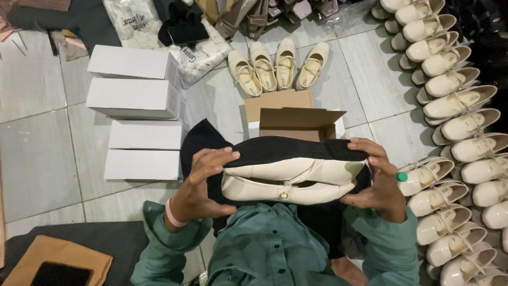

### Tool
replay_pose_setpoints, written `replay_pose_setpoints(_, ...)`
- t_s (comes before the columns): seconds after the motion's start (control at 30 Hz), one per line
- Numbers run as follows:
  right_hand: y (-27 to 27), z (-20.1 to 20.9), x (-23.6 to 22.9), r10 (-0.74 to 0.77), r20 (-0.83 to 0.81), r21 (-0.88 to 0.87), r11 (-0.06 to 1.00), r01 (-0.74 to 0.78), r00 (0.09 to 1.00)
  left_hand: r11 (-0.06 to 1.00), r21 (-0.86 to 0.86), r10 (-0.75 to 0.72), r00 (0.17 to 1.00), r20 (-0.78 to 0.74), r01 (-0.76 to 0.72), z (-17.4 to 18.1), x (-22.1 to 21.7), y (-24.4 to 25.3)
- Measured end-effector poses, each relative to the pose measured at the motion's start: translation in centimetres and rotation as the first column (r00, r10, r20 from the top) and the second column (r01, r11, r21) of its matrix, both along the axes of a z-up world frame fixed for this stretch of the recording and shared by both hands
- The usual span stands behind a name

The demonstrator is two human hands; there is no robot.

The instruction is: The person sits on the floor and cleans a pair of white shoes using a dark cloth. They wipe the exterior and interior surfaces of each shoe, then place them into a white shoebox.

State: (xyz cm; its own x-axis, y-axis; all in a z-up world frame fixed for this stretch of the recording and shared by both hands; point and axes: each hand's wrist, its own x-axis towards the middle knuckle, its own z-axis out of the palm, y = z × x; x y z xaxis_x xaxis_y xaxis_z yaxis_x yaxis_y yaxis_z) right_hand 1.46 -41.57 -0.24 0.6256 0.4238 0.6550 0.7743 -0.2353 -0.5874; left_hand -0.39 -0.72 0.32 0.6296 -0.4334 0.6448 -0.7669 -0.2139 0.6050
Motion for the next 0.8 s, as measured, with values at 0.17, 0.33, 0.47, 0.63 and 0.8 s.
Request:
replay_pose_setpoints(0.17, 0.0, -0.4, -0.7, 0.003, -0.088, 0.033, 0.999, 0.000, 0.996, 1.000, -0.013, -0.027, 0.999, -0.018, 0.027, 0.1, 0.0, -0.1)
replay_pose_setpoints(0.33, -0.3, -0.7, -1.2, 0.024, -0.133, 0.059, 0.998, -0.016, 0.991, 0.994, -0.061, -0.094, 0.991, -0.093, 0.089, 0.1, -0.3, -0.1)
replay_pose_setpoints(0.47, -1.0, -1.1, -1.5, 0.068, -0.220, 0.129, 0.991, -0.040, 0.973, 0.982, -0.130, -0.156, 0.977, -0.142, 0.138, 0.4, -0.5, -0.3)
replay_pose_setpoints(0.63, -1.5, -1.8, -1.8, 0.075, -0.242, 0.123, 0.991, -0.046, 0.967, 0.990, -0.073, -0.128, 0.979, -0.161, 0.117, 0.8, -1.1, -0.5)
replay_pose_setpoints(0.8, -1.5, -2.5, -2.1, 0.103, -0.298, 0.198, 0.979, -0.044, 0.949, 0.994, -0.015, -0.107, 0.985, -0.136, 0.106, 1.5, -1.6, -0.5)
